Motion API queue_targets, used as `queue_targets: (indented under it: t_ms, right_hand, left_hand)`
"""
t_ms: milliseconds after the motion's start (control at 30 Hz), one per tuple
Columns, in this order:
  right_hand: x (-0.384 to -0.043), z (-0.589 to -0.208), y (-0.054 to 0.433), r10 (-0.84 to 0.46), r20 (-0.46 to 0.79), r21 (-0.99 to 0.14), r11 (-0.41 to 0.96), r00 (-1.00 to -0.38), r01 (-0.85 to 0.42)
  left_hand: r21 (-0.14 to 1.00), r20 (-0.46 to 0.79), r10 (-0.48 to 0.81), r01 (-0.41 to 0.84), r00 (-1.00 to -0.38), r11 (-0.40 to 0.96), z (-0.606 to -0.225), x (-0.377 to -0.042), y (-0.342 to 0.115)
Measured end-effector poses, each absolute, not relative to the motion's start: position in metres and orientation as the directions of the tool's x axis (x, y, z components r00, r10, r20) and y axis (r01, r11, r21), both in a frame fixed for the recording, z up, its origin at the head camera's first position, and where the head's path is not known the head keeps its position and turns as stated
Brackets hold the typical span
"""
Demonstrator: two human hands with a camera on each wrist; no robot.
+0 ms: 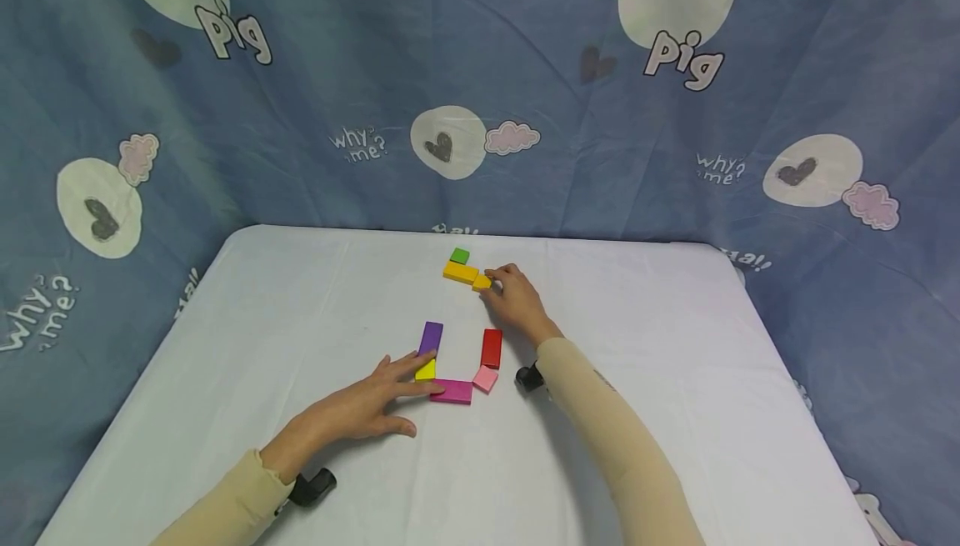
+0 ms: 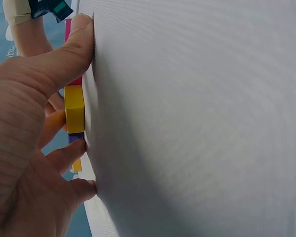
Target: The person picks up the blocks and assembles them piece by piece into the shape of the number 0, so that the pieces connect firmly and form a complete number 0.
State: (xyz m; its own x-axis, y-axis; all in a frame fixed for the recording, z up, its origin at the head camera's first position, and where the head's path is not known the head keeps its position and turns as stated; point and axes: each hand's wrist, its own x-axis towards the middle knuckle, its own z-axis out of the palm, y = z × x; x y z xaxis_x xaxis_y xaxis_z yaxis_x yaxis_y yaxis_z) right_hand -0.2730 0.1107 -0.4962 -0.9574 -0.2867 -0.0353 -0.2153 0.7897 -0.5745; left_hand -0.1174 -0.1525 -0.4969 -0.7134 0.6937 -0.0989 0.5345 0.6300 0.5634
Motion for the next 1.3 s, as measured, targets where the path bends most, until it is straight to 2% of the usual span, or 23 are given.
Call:
queue_targets:
  t_ms: [833,1300]
  right_hand:
    - [-0.263,-0.496,0.124,-0.325,-0.006,-0.584,0.769,-0.946,-0.260]
    - [-0.253,-0.493,0.133,-0.329,-0.047,-0.583,0.776,-0.943,-0.241]
  left_hand:
    - [0.562,-0.097,0.699,0.541,-0.709,0.626,-0.499,-0.120,-0.152]
    - [0.574,-0.097,0.696,0.532,-0.711,0.623,-0.497,-0.118,-0.152]
